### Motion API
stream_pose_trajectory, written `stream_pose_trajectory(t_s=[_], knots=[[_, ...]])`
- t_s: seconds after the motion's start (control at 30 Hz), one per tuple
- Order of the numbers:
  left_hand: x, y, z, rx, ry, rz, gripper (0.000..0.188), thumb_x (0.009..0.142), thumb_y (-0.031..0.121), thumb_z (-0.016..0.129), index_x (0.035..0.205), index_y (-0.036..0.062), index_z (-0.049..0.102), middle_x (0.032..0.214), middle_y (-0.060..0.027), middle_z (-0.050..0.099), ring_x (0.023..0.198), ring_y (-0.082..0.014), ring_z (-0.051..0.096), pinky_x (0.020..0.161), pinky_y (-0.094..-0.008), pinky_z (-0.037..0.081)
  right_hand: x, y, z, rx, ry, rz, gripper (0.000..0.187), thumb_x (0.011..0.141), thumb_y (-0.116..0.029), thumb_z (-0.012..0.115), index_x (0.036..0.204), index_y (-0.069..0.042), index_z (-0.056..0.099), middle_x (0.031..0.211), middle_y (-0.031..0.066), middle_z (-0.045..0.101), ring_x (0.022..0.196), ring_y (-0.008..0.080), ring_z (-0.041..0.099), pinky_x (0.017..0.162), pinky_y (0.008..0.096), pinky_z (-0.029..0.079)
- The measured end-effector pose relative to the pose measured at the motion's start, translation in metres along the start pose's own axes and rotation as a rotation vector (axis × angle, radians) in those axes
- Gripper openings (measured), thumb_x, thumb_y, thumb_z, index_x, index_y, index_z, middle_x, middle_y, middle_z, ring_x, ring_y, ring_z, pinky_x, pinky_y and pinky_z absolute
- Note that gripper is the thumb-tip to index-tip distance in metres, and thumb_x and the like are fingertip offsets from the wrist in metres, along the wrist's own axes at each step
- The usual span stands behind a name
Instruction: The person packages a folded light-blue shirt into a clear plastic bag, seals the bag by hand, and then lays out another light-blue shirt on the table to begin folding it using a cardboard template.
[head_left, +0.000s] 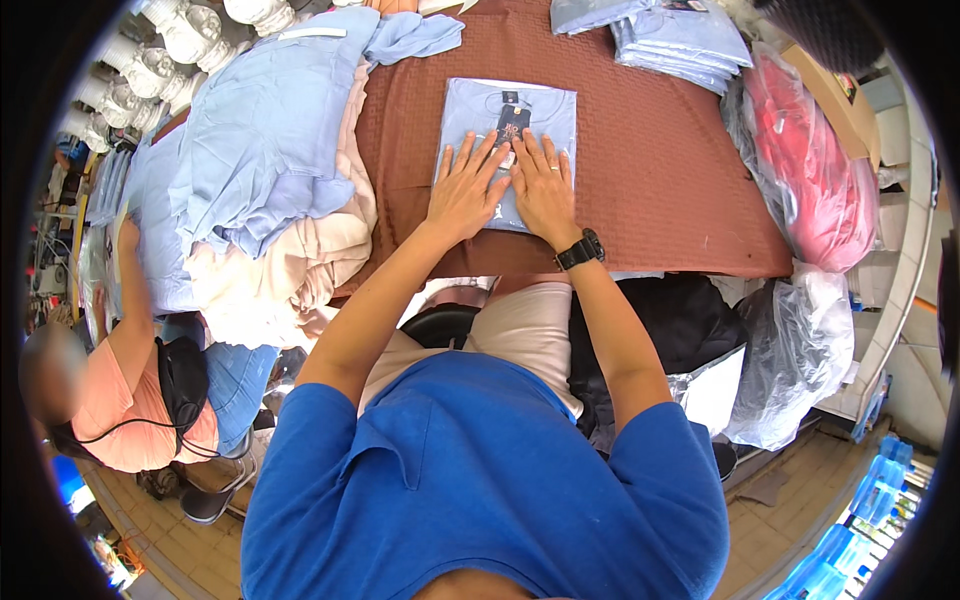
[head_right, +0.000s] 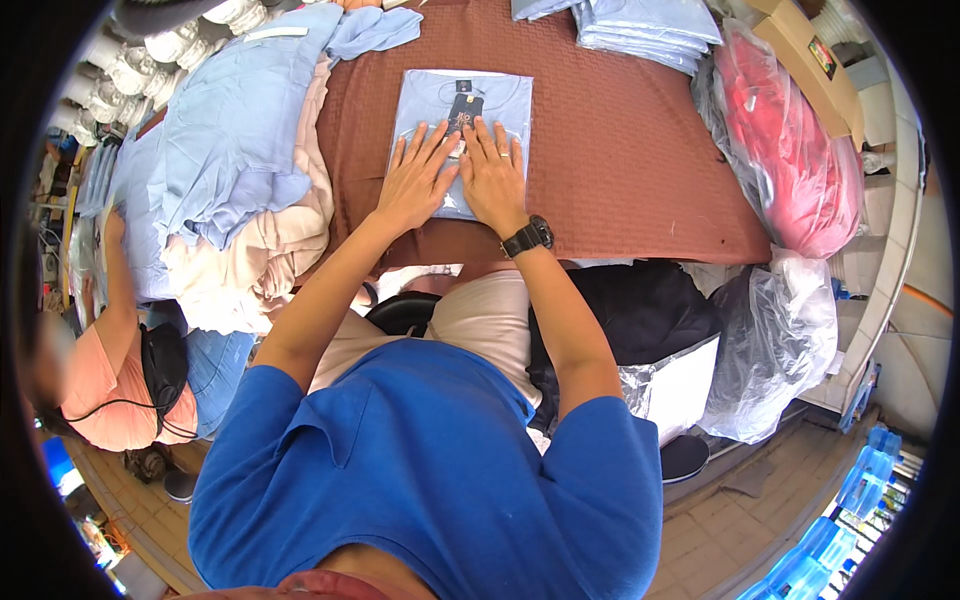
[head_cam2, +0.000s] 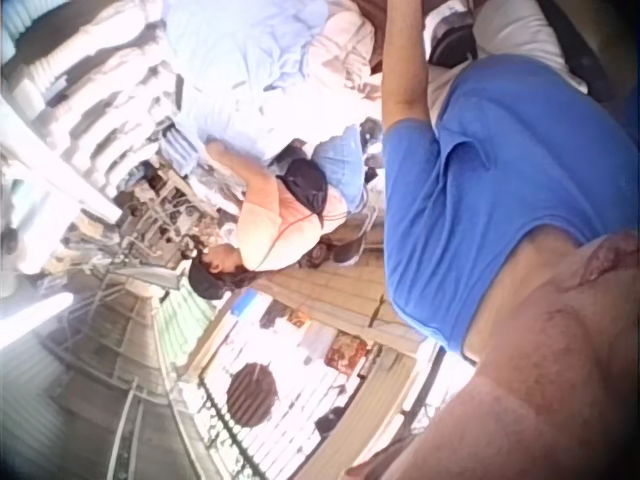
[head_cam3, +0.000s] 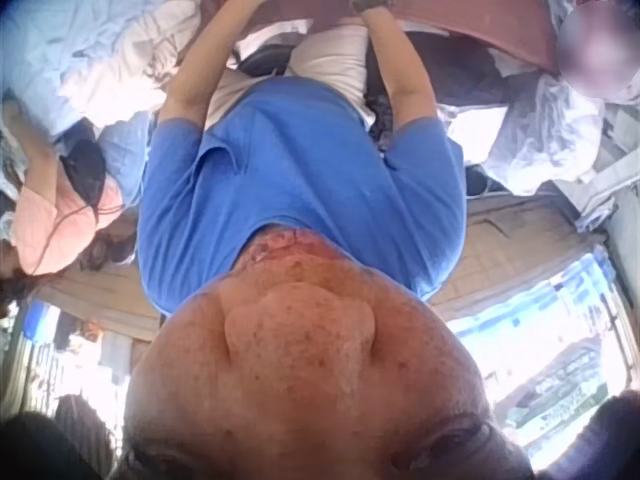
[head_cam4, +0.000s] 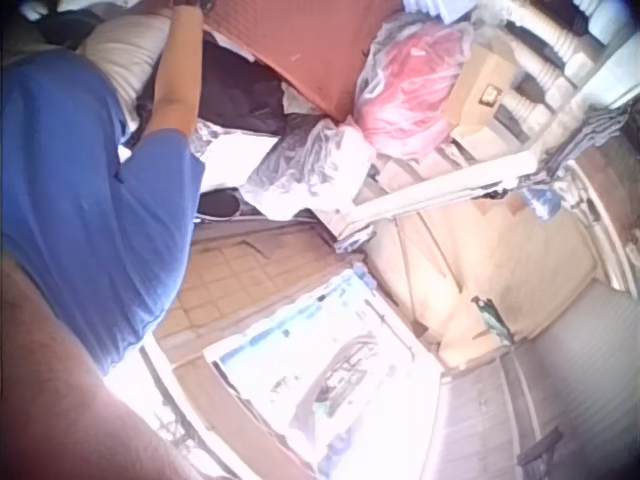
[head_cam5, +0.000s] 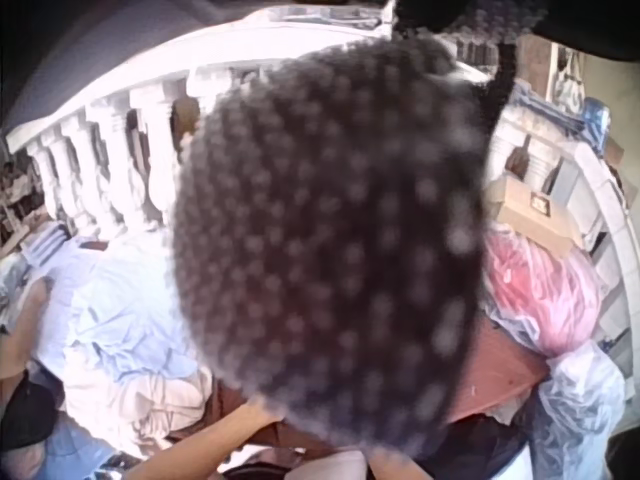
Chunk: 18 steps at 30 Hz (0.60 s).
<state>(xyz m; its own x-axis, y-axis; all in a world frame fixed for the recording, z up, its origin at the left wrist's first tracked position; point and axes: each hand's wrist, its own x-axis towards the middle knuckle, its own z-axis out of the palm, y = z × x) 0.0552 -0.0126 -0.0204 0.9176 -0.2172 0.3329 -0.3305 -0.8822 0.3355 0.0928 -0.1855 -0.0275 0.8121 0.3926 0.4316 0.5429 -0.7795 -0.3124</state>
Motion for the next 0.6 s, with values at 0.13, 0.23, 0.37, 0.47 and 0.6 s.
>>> stream_pose_trajectory(t_s=[0.13, 0.23, 0.37, 0.47, 0.6], knots=[[0.0, -0.001, 0.003, 0.012, 0.012, -0.015, 0.055, 0.107, 0.038, 0.043, 0.157, 0.0145, 0.038, 0.166, -0.0105, 0.028, 0.154, -0.0347, 0.021, 0.123, -0.0547, 0.016, -0.001, -0.001, 0.002, 0.01, 0.009, 0.011, 0.048, 0.104, -0.028, 0.047, 0.148, -0.01, 0.05, 0.157, 0.0104, 0.045, 0.147, 0.0363, 0.037, 0.12, 0.0558, 0.025], [0.008, -0.018, -0.004, -0.538, 0.188, -0.16, 0.055, 0.106, 0.033, 0.046, 0.155, 0.0086, 0.038, 0.164, -0.0155, 0.03, 0.153, -0.0337, 0.025, 0.124, -0.0476, 0.018, 0.002, 0.003, -0.008, 0.261, -0.017, 0.105, 0.05, 0.106, -0.028, 0.046, 0.151, -0.009, 0.047, 0.16, 0.0123, 0.041, 0.15, 0.0367, 0.032, 0.122, 0.0542, 0.022], [-0.003, -0.062, -0.054, -0.544, 0.437, -0.223, 0.046, 0.103, 0.015, 0.054, 0.147, 0.0014, 0.046, 0.157, -0.0203, 0.039, 0.148, -0.0346, 0.035, 0.122, -0.0413, 0.027, 0.001, 0.04, -0.059, 0.488, 0.036, 0.242, 0.052, 0.107, -0.027, 0.044, 0.155, -0.006, 0.04, 0.164, 0.0146, 0.033, 0.153, 0.0377, 0.025, 0.124, 0.0529, 0.018], [-0.019, -0.051, -0.061, -0.352, 0.354, -0.314, 0.044, 0.102, 0.015, 0.055, 0.143, 0.0006, 0.049, 0.155, -0.0216, 0.041, 0.145, -0.0393, 0.037, 0.121, -0.0439, 0.029, -0.014, 0.042, -0.061, 0.318, 0.028, 0.244, 0.053, 0.107, -0.026, 0.045, 0.154, -0.003, 0.04, 0.164, 0.0166, 0.032, 0.153, 0.0394, 0.025, 0.123, 0.0536, 0.018], [-0.018, -0.004, -0.04, -0.21, 0.194, -0.112, 0.052, 0.102, 0.026, 0.057, 0.147, 0.0032, 0.046, 0.159, -0.0197, 0.036, 0.149, -0.0407, 0.03, 0.122, -0.0534, 0.024, -0.02, 0.019, -0.04, 0.204, 0.011, 0.159, 0.051, 0.105, -0.024, 0.047, 0.151, -0.002, 0.043, 0.162, 0.0188, 0.034, 0.152, 0.0408, 0.026, 0.122, 0.0549, 0.021]])
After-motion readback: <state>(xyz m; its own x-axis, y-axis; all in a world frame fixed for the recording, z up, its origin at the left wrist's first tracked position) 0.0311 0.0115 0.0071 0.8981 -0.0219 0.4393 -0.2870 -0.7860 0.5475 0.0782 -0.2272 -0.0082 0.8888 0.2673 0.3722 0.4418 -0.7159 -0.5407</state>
